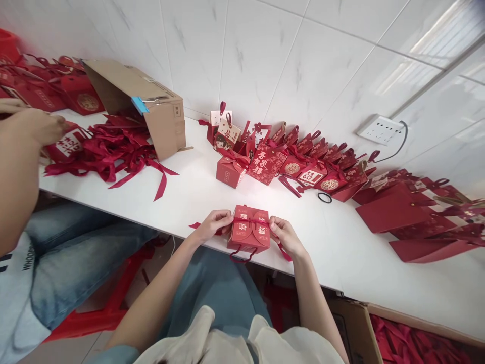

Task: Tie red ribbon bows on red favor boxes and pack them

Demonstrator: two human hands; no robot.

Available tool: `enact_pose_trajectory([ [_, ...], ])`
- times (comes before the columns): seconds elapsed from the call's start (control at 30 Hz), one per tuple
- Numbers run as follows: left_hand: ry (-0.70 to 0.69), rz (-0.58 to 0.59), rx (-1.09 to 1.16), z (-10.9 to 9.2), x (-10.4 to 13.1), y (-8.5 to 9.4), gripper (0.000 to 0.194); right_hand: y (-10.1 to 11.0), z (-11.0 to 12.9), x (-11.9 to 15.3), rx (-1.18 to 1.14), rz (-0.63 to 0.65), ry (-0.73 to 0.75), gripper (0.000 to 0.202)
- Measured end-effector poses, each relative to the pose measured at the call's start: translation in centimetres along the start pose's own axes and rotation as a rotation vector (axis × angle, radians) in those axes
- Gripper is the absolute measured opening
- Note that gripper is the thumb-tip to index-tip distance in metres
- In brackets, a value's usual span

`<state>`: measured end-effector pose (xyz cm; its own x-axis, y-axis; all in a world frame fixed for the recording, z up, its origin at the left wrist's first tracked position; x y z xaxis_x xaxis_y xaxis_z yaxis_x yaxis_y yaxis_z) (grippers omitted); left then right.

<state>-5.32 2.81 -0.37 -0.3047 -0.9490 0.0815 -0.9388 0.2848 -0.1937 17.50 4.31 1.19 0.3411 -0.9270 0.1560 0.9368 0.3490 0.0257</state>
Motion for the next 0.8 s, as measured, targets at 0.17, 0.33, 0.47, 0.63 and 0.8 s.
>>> enact_pose_trajectory([
  [0.17, 0.004, 0.024, -0.03, -0.1, 0.0, 0.3, 0.048, 0.0, -1.0, -0.1, -0.016, -0.046, 0.018, 0.058],
  [0.33, 0.0, 0.019, -0.102, -1.0, 0.1, 0.8, 0.047, 0.9, -1.0, 0.1, -0.008, -0.03, 0.014, 0.05],
  [0.47, 0.016, 0.034, -0.127, -0.8, -0.1, 0.9, 0.05, 0.9, -1.2, -0.2, -0.002, -0.01, 0.015, 0.051],
  [0.63, 0.032, 0.051, -0.094, -0.4, -0.2, 0.6, 0.05, 0.2, -1.6, -0.3, 0.005, -0.007, 0.01, 0.056],
  [0.8, 0.07, 0.086, -0.061, -1.2, 0.3, 0.9, 0.043, 0.8, -1.3, 0.4, 0.036, 0.046, -0.005, 0.057],
])
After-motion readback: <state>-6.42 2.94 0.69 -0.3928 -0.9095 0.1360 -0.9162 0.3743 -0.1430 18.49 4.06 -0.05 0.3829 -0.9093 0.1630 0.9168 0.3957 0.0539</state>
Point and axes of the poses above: each hand's wrist, its own x-axis away from the middle knuckle, its own y-axis out of the back of the hand, z = x × y, the point moved 1 cm from there along -x, towards the middle knuckle, and after that the axes turned 5 degrees about -z, right-handed, at the moved point
